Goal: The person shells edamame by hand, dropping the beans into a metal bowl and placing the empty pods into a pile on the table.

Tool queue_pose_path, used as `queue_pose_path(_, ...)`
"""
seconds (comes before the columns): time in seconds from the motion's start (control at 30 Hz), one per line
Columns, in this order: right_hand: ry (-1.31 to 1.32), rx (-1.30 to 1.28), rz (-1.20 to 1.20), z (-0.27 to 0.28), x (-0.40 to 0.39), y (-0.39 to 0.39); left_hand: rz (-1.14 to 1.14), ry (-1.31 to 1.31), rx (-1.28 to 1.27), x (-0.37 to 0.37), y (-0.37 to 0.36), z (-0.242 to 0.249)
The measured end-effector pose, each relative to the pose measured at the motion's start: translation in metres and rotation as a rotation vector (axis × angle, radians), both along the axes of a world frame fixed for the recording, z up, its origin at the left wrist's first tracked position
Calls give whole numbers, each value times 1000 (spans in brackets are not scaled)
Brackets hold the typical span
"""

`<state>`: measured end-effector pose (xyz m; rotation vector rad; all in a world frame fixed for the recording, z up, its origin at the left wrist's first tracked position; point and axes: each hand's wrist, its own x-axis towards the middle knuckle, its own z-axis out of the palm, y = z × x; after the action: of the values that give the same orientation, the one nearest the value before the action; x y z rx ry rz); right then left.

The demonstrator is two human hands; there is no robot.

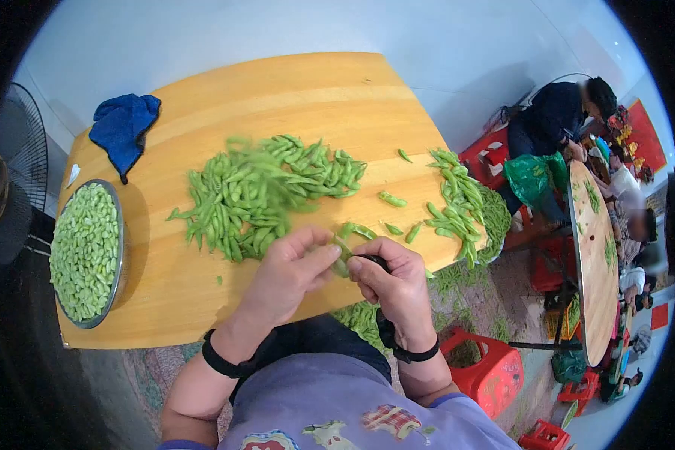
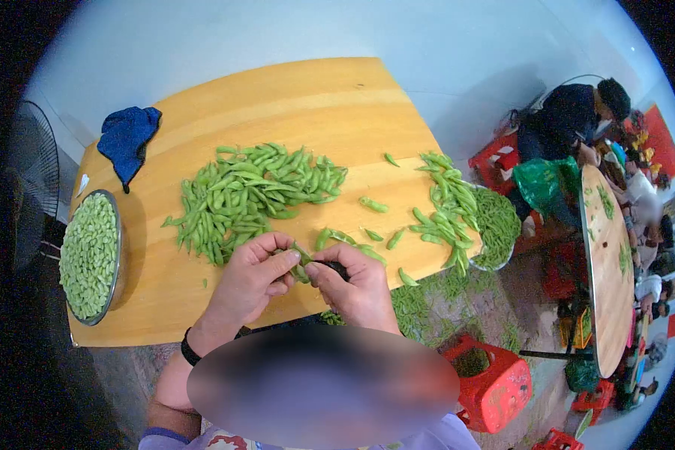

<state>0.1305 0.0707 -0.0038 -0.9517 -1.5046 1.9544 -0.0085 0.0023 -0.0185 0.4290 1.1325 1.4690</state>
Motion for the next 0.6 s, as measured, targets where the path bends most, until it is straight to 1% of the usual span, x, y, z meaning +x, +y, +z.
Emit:
queue_pose_path(0.07, -95, 404, -34, -6, -4, -3, -17, -80, 95, -3, -1, -6)
queue_pose_path(0.1, -93, 405, -25, -5, -7, -4, -8, -79, 96, -4, -2, -10)
queue_pose_path(0.17, -163, 754, -78, -4, -12, -7, -42, -47, 89, -6, -5, -16)
queue_pose_path(0.2, -160, 752, -72, -5, -13, -8, -36, -46, 87, -5, -5, -14)
queue_pose_path(0.27, -181, 720, -158, -6, -17, -6, 124, -130, -5, 1, -2, -5)
queue_pose_path(0.33, -197, 765, -177, -8, -19, -3, 162, -169, -24, 4, 0, -2)
queue_pose_path(0.4, -161, 645, -173, -9, -20, -2, 202, -210, -39, 1, -2, -3)
queue_pose_path(0.47, -157, 631, -182, -7, -20, -2, 26, 145, -11, -8, -7, -10)
queue_pose_path(0.5, -156, 614, -197, -6, -20, -2, 33, 150, -12, -10, -8, -11)
queue_pose_path(0.57, -155, 601, -181, -2, -20, -2, -71, 728, 159, -14, -9, -10)
queue_pose_path(0.6, -166, 587, -169, -1, -19, -2, -63, 735, 154, -13, -11, -4)
